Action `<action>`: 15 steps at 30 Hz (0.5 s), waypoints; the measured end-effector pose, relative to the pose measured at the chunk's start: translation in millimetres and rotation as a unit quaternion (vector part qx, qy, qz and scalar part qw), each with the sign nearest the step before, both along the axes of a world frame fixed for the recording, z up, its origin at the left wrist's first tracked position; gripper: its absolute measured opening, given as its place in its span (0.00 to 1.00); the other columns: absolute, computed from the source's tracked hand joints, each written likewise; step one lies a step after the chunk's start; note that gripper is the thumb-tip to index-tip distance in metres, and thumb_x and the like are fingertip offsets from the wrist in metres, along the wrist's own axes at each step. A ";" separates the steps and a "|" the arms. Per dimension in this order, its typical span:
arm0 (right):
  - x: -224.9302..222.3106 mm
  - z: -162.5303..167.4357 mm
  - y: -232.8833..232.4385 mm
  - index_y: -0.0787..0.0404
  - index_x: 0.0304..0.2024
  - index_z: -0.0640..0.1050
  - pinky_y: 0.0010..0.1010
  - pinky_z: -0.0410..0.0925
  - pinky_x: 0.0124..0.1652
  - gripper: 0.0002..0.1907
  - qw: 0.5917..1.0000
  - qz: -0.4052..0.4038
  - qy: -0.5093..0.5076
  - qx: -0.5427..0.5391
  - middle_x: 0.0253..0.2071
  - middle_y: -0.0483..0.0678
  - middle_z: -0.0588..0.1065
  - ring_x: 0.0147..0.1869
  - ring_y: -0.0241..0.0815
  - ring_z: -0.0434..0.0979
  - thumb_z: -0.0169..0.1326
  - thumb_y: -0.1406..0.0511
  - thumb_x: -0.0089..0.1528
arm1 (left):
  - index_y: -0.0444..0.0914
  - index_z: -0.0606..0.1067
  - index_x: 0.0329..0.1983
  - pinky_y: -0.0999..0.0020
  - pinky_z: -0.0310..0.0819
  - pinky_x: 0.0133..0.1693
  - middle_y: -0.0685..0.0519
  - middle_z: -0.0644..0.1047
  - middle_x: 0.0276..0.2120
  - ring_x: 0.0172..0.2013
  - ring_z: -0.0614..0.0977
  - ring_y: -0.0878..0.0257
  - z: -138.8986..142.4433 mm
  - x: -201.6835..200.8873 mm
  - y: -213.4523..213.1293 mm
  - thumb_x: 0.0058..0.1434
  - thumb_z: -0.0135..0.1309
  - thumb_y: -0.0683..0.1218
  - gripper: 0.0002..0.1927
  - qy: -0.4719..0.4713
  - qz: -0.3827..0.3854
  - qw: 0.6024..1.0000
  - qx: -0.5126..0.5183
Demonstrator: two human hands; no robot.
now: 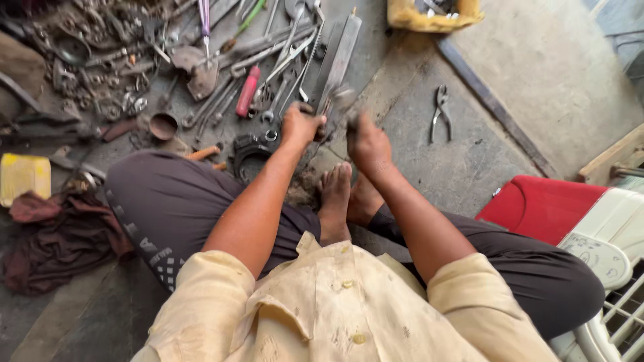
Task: The person sits on the floor and uses a hammer and pliers to adjust and assemble small mechanical parts. They repeatedly pick up components, strike them with a hammer, and manipulate them with pliers, working on a cluttered floor filled with tools and spare parts.
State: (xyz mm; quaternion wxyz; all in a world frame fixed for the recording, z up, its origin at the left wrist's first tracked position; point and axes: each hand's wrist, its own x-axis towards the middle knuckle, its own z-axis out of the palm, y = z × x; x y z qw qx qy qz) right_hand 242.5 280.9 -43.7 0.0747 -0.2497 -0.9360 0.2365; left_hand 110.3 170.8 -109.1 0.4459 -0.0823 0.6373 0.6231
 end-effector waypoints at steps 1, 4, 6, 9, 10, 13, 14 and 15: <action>0.5 -1.2 0.1 0.61 0.51 0.68 0.58 0.68 0.31 0.15 0.999 0.024 -0.036 0.026 0.33 0.62 0.77 0.32 0.70 0.76 0.53 0.65 0.64 | 0.33 0.66 0.47 0.62 0.77 0.18 0.44 0.81 0.28 0.20 0.83 0.58 -0.2 0.8 -0.3 0.57 0.62 0.35 0.19 -0.004 -0.001 1.000 -0.009; 2.5 -3.6 2.9 0.60 0.48 0.68 0.57 0.68 0.32 0.13 0.995 0.042 -0.087 0.038 0.32 0.60 0.77 0.32 0.68 0.77 0.54 0.63 0.65 | 0.32 0.66 0.46 0.61 0.78 0.19 0.44 0.81 0.28 0.20 0.83 0.58 2.3 0.7 -0.2 0.57 0.63 0.35 0.19 -0.001 0.003 1.000 -0.011; 5.1 -4.8 2.0 0.59 0.46 0.68 0.57 0.69 0.33 0.11 0.997 0.025 -0.075 0.023 0.32 0.59 0.77 0.33 0.67 0.77 0.54 0.62 0.67 | 0.32 0.66 0.46 0.62 0.79 0.19 0.44 0.81 0.28 0.21 0.84 0.58 3.4 -0.2 -1.2 0.57 0.63 0.35 0.19 0.013 0.000 1.000 -0.009; 10.5 -5.7 -1.9 0.59 0.47 0.69 0.57 0.68 0.32 0.10 0.999 0.009 -0.040 0.030 0.33 0.59 0.77 0.32 0.67 0.77 0.53 0.63 0.67 | 0.33 0.68 0.42 0.63 0.79 0.21 0.44 0.82 0.27 0.22 0.85 0.58 4.5 -1.4 -1.5 0.55 0.65 0.37 0.18 0.059 -0.022 0.997 -0.042; 11.4 -6.9 -1.6 0.59 0.48 0.69 0.58 0.68 0.30 0.12 0.997 0.025 -0.034 0.057 0.32 0.59 0.77 0.31 0.68 0.76 0.53 0.64 0.65 | 0.33 0.69 0.40 0.64 0.79 0.21 0.44 0.82 0.26 0.23 0.85 0.58 4.8 -1.9 -1.1 0.54 0.67 0.37 0.19 0.093 -0.029 0.993 -0.068; 10.4 -7.1 -1.4 0.59 0.49 0.69 0.60 0.67 0.30 0.13 0.995 0.021 -0.076 0.058 0.30 0.60 0.77 0.30 0.69 0.76 0.53 0.64 0.64 | 0.34 0.68 0.37 0.62 0.79 0.20 0.44 0.81 0.25 0.22 0.84 0.57 4.4 -2.7 1.2 0.52 0.68 0.36 0.18 0.091 -0.010 0.995 -0.049; 10.2 -6.7 -1.3 0.59 0.49 0.69 0.60 0.67 0.31 0.12 0.993 0.014 -0.111 0.037 0.29 0.60 0.76 0.31 0.69 0.76 0.53 0.63 0.65 | 0.34 0.67 0.36 0.61 0.79 0.20 0.45 0.80 0.25 0.21 0.84 0.56 3.5 -0.7 1.4 0.51 0.67 0.36 0.18 0.061 0.001 0.998 -0.033; 8.7 -6.4 -1.2 0.59 0.48 0.69 0.60 0.67 0.32 0.12 0.994 0.002 -0.102 0.032 0.31 0.60 0.77 0.33 0.69 0.76 0.53 0.63 0.66 | 0.34 0.68 0.35 0.62 0.79 0.20 0.45 0.80 0.25 0.21 0.84 0.56 2.2 0.2 1.2 0.52 0.66 0.36 0.17 0.064 -0.002 0.998 -0.026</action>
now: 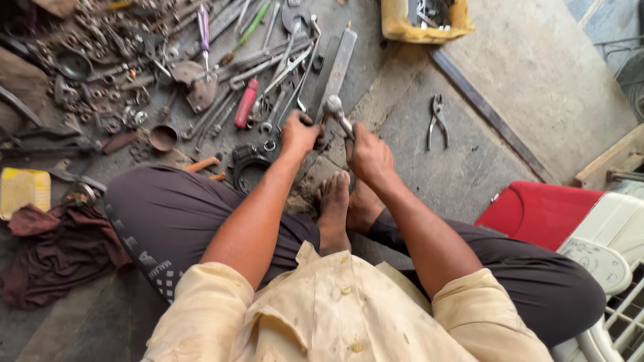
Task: The person sits on the floor and uses a hammer and pliers to adjust and assemble small mechanical parts. They repeatedly pick up components, strike them with a hammer, and manipulate them with pliers, working on a cluttered floor filled with tools and spare parts.
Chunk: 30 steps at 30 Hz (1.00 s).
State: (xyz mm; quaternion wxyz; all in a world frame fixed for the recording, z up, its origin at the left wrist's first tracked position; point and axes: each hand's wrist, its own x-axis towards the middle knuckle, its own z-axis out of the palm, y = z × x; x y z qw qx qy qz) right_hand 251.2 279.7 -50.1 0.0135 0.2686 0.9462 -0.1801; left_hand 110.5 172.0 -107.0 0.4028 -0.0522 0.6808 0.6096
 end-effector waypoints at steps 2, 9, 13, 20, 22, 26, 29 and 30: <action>-2.6 0.9 -1.2 0.58 0.47 0.69 0.60 0.68 0.36 0.11 0.999 -0.028 0.016 -0.010 0.34 0.60 0.77 0.36 0.69 0.77 0.53 0.61 0.68 | 0.33 0.68 0.34 0.62 0.79 0.20 0.45 0.80 0.24 0.21 0.85 0.56 -2.8 2.2 -0.9 0.55 0.65 0.38 0.14 0.004 -0.011 1.000 0.012; -15.3 -0.9 -1.6 0.60 0.53 0.67 0.62 0.68 0.37 0.15 0.999 -0.038 -0.012 -0.023 0.35 0.63 0.77 0.37 0.71 0.77 0.52 0.62 0.66 | 0.33 0.73 0.31 0.60 0.81 0.23 0.45 0.81 0.23 0.20 0.85 0.57 -1.2 4.5 -2.0 0.55 0.62 0.37 0.08 0.046 -0.022 0.999 0.002; -16.1 -2.3 -3.2 0.59 0.53 0.68 0.62 0.68 0.40 0.15 0.996 -0.064 -0.046 -0.029 0.37 0.63 0.79 0.40 0.70 0.78 0.50 0.61 0.67 | 0.34 0.77 0.29 0.54 0.79 0.32 0.42 0.82 0.26 0.28 0.85 0.48 9.2 6.3 -6.6 0.53 0.68 0.46 0.12 0.221 -0.070 0.965 -0.120; -28.5 6.7 10.5 0.62 0.47 0.71 0.60 0.69 0.43 0.13 0.992 -0.078 -0.055 -0.086 0.35 0.66 0.78 0.41 0.72 0.77 0.52 0.61 0.65 | 0.33 0.77 0.39 0.42 0.74 0.39 0.36 0.81 0.36 0.38 0.82 0.33 14.1 22.6 -4.4 0.63 0.58 0.40 0.04 0.447 -0.184 0.852 -0.199; -27.2 11.3 11.5 0.62 0.48 0.70 0.59 0.69 0.41 0.14 0.988 -0.106 -0.033 -0.110 0.33 0.67 0.77 0.39 0.72 0.77 0.52 0.61 0.65 | 0.34 0.77 0.36 0.45 0.77 0.38 0.36 0.81 0.34 0.36 0.83 0.36 7.6 24.6 -2.7 0.60 0.61 0.42 0.06 0.400 -0.156 0.887 -0.171; -16.2 21.5 6.2 0.64 0.46 0.70 0.58 0.69 0.37 0.12 0.986 -0.086 0.095 -0.107 0.33 0.68 0.77 0.37 0.73 0.77 0.53 0.62 0.67 | 0.32 0.70 0.39 0.56 0.83 0.25 0.41 0.81 0.30 0.26 0.86 0.50 -6.5 11.1 -0.6 0.61 0.56 0.34 0.07 -0.043 -0.021 0.998 0.034; -6.3 25.0 1.6 0.62 0.46 0.69 0.55 0.69 0.34 0.10 0.982 -0.087 0.124 -0.114 0.30 0.64 0.77 0.35 0.70 0.78 0.51 0.61 0.70 | 0.36 0.62 0.39 0.63 0.80 0.19 0.43 0.79 0.28 0.20 0.84 0.58 -8.2 4.9 -2.7 0.59 0.56 0.31 0.15 -0.075 0.025 0.995 0.059; -3.8 23.9 0.0 0.61 0.47 0.68 0.54 0.69 0.32 0.11 0.983 -0.075 0.128 -0.104 0.30 0.63 0.77 0.34 0.68 0.78 0.51 0.61 0.70 | 0.35 0.62 0.39 0.62 0.80 0.19 0.43 0.79 0.28 0.21 0.84 0.57 -9.6 4.6 -3.3 0.60 0.56 0.32 0.15 -0.066 0.016 0.996 0.054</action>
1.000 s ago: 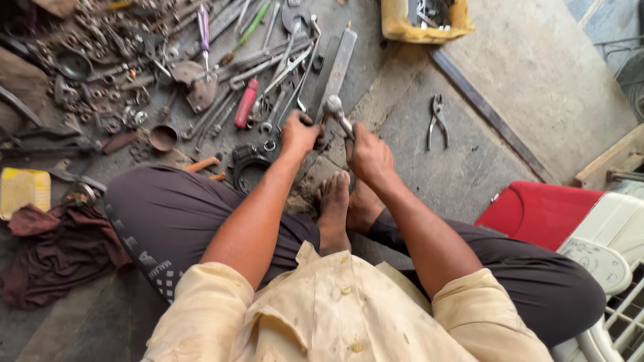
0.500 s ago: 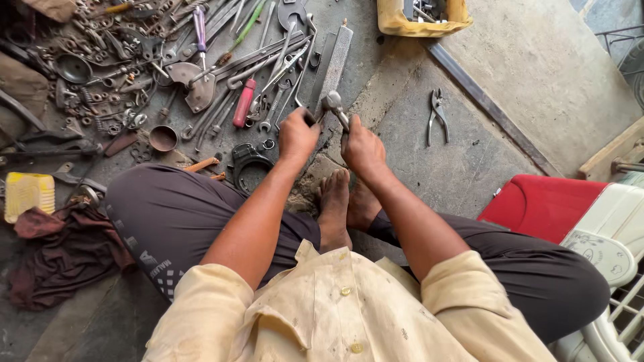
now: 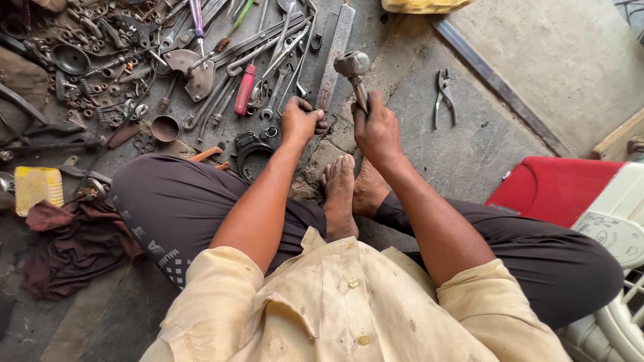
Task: The person sits on the floor and uses a hammer and pliers to adjust and assemble small mechanical parts. They repeatedly pick up components, strike them with a hammer, and manipulate them with pliers, working on a cluttered floor filled with tools and spare parts.
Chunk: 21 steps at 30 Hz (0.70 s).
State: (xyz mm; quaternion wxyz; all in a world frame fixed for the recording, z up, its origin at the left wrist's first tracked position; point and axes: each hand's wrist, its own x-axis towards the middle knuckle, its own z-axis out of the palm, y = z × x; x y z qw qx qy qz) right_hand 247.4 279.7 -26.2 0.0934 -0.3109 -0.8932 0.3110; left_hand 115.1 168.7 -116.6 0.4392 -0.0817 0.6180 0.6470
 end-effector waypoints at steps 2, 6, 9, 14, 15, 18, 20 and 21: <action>3.5 -5.5 -2.2 0.61 0.50 0.66 0.53 0.68 0.29 0.12 0.999 0.022 0.008 0.027 0.30 0.60 0.76 0.30 0.65 0.78 0.50 0.61 0.71 | 0.35 0.61 0.40 0.61 0.80 0.20 0.43 0.79 0.28 0.22 0.85 0.57 1.1 0.4 -0.8 0.60 0.57 0.32 0.16 0.018 -0.017 1.000 -0.006; 6.3 -23.5 -5.3 0.58 0.48 0.67 0.53 0.67 0.28 0.10 0.990 0.069 -0.101 0.076 0.30 0.58 0.77 0.28 0.62 0.78 0.52 0.61 0.69 | 0.35 0.62 0.39 0.63 0.81 0.21 0.45 0.80 0.27 0.22 0.86 0.59 5.2 -0.7 -1.0 0.60 0.59 0.35 0.16 0.077 -0.056 0.993 -0.065; 10.3 -30.6 -5.7 0.59 0.47 0.67 0.54 0.67 0.30 0.11 0.982 0.077 -0.157 0.074 0.30 0.57 0.77 0.30 0.64 0.77 0.52 0.62 0.67 | 0.35 0.63 0.40 0.64 0.82 0.22 0.46 0.82 0.26 0.22 0.87 0.60 4.1 -2.7 -0.6 0.59 0.61 0.37 0.16 0.117 -0.091 0.983 -0.109; 8.2 -31.5 -2.1 0.58 0.50 0.67 0.58 0.68 0.33 0.12 0.994 0.040 -0.093 0.047 0.32 0.60 0.77 0.33 0.67 0.78 0.50 0.61 0.68 | 0.34 0.63 0.40 0.62 0.82 0.21 0.44 0.81 0.26 0.22 0.86 0.58 -0.1 -3.9 0.8 0.57 0.62 0.37 0.18 0.097 -0.078 0.987 -0.105; 4.9 -32.1 0.0 0.58 0.49 0.67 0.59 0.68 0.34 0.12 0.991 0.044 -0.118 0.046 0.32 0.61 0.77 0.34 0.68 0.77 0.50 0.61 0.67 | 0.34 0.63 0.40 0.62 0.82 0.20 0.44 0.81 0.26 0.22 0.86 0.57 0.3 -4.1 1.4 0.57 0.62 0.37 0.18 0.107 -0.076 0.986 -0.106; -6.2 -35.8 7.3 0.58 0.47 0.67 0.62 0.68 0.38 0.12 0.985 0.037 -0.164 0.046 0.33 0.63 0.78 0.37 0.71 0.77 0.51 0.60 0.66 | 0.33 0.64 0.39 0.62 0.82 0.20 0.44 0.80 0.26 0.22 0.86 0.57 4.1 -4.5 2.5 0.56 0.63 0.36 0.18 0.118 -0.069 0.986 -0.099; -10.3 -37.5 9.1 0.58 0.47 0.68 0.61 0.68 0.40 0.11 0.986 0.018 -0.161 0.043 0.35 0.64 0.78 0.38 0.72 0.77 0.51 0.60 0.67 | 0.34 0.63 0.39 0.63 0.82 0.20 0.44 0.80 0.26 0.21 0.86 0.58 6.7 -4.2 2.1 0.56 0.62 0.36 0.18 0.092 -0.055 0.990 -0.086; -12.1 -37.3 9.5 0.58 0.48 0.67 0.62 0.68 0.39 0.12 0.986 0.014 -0.162 0.036 0.34 0.64 0.78 0.38 0.72 0.77 0.50 0.60 0.67 | 0.34 0.64 0.38 0.62 0.81 0.20 0.44 0.80 0.26 0.22 0.86 0.57 7.3 -3.7 1.4 0.57 0.62 0.36 0.17 0.091 -0.051 0.991 -0.085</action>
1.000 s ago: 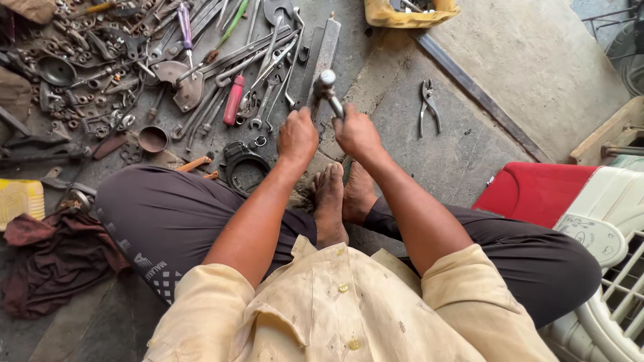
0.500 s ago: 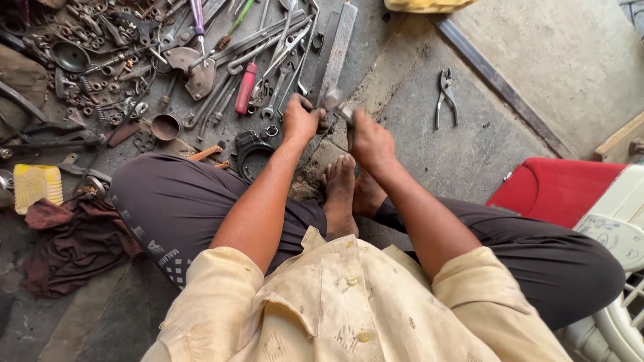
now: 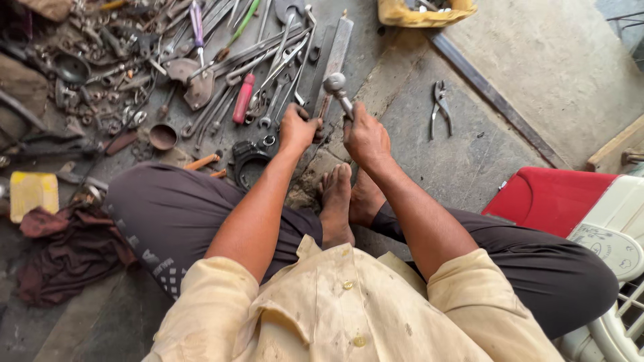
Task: The person sits on the floor and uses a hammer and pliers to adjust and assemble small mechanical parts. They repeatedly pick up components, strike them with a hammer, and manipulate them with pliers, working on a cluttered floor filled with tools and spare parts.
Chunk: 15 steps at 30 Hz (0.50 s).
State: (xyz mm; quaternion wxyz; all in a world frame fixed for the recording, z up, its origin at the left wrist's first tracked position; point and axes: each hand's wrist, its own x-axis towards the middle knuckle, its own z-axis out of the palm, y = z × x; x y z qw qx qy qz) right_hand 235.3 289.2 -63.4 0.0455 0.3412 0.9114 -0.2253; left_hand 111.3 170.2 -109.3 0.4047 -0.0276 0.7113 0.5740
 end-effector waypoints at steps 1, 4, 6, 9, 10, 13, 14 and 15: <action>-1.2 0.9 0.0 0.58 0.49 0.67 0.62 0.68 0.38 0.12 1.000 -0.006 0.000 -0.006 0.34 0.63 0.78 0.37 0.72 0.77 0.50 0.60 0.67 | 0.33 0.64 0.38 0.62 0.81 0.19 0.44 0.79 0.27 0.22 0.86 0.57 0.1 0.5 -0.9 0.57 0.62 0.35 0.17 0.000 0.004 1.000 0.002; -3.5 5.7 3.7 0.58 0.49 0.67 0.62 0.68 0.37 0.13 0.999 0.017 -0.027 0.009 0.33 0.63 0.78 0.36 0.71 0.77 0.51 0.60 0.67 | 0.33 0.65 0.38 0.62 0.81 0.20 0.43 0.80 0.28 0.23 0.85 0.57 -3.4 1.4 -2.0 0.58 0.60 0.34 0.15 -0.028 0.031 0.999 0.033; -2.8 10.7 5.6 0.59 0.49 0.67 0.61 0.68 0.36 0.14 0.999 0.033 -0.028 0.024 0.33 0.63 0.77 0.35 0.71 0.77 0.51 0.59 0.66 | 0.32 0.66 0.38 0.62 0.82 0.21 0.43 0.80 0.28 0.23 0.86 0.56 -8.3 2.8 -1.6 0.58 0.60 0.32 0.13 -0.059 0.049 0.995 0.058; 4.1 14.8 2.9 0.60 0.48 0.68 0.60 0.68 0.35 0.14 0.998 0.029 0.023 0.040 0.32 0.63 0.77 0.35 0.70 0.77 0.53 0.59 0.67 | 0.32 0.67 0.39 0.61 0.85 0.24 0.43 0.80 0.29 0.24 0.87 0.55 -12.0 2.5 2.0 0.57 0.59 0.31 0.13 -0.095 0.073 0.988 0.100; 7.7 13.9 -0.8 0.60 0.48 0.68 0.61 0.67 0.35 0.14 0.998 0.020 0.039 0.042 0.33 0.62 0.77 0.35 0.70 0.76 0.53 0.58 0.68 | 0.32 0.66 0.39 0.60 0.85 0.23 0.43 0.80 0.28 0.24 0.86 0.55 -12.2 2.2 2.5 0.56 0.58 0.30 0.14 -0.106 0.084 0.984 0.115; 20.2 7.8 -14.1 0.58 0.47 0.68 0.59 0.67 0.35 0.11 0.992 0.034 0.114 0.051 0.32 0.61 0.77 0.36 0.70 0.76 0.52 0.60 0.70 | 0.33 0.63 0.41 0.58 0.83 0.22 0.42 0.79 0.28 0.23 0.85 0.53 -8.8 2.4 1.0 0.57 0.58 0.30 0.17 -0.119 0.087 0.984 0.095; 21.4 4.7 -15.7 0.58 0.47 0.68 0.57 0.67 0.35 0.09 0.986 0.046 0.151 0.062 0.32 0.61 0.76 0.36 0.69 0.76 0.52 0.61 0.70 | 0.33 0.62 0.41 0.58 0.82 0.22 0.42 0.79 0.28 0.23 0.85 0.52 -6.0 1.2 0.5 0.57 0.58 0.30 0.17 -0.113 0.082 0.986 0.086; 22.1 1.9 -16.1 0.59 0.49 0.68 0.57 0.67 0.32 0.11 0.992 0.060 0.098 0.058 0.32 0.61 0.76 0.34 0.68 0.77 0.52 0.62 0.69 | 0.34 0.62 0.42 0.58 0.82 0.22 0.41 0.79 0.28 0.23 0.85 0.52 -3.1 -0.6 0.3 0.58 0.57 0.30 0.17 -0.115 0.078 0.987 0.081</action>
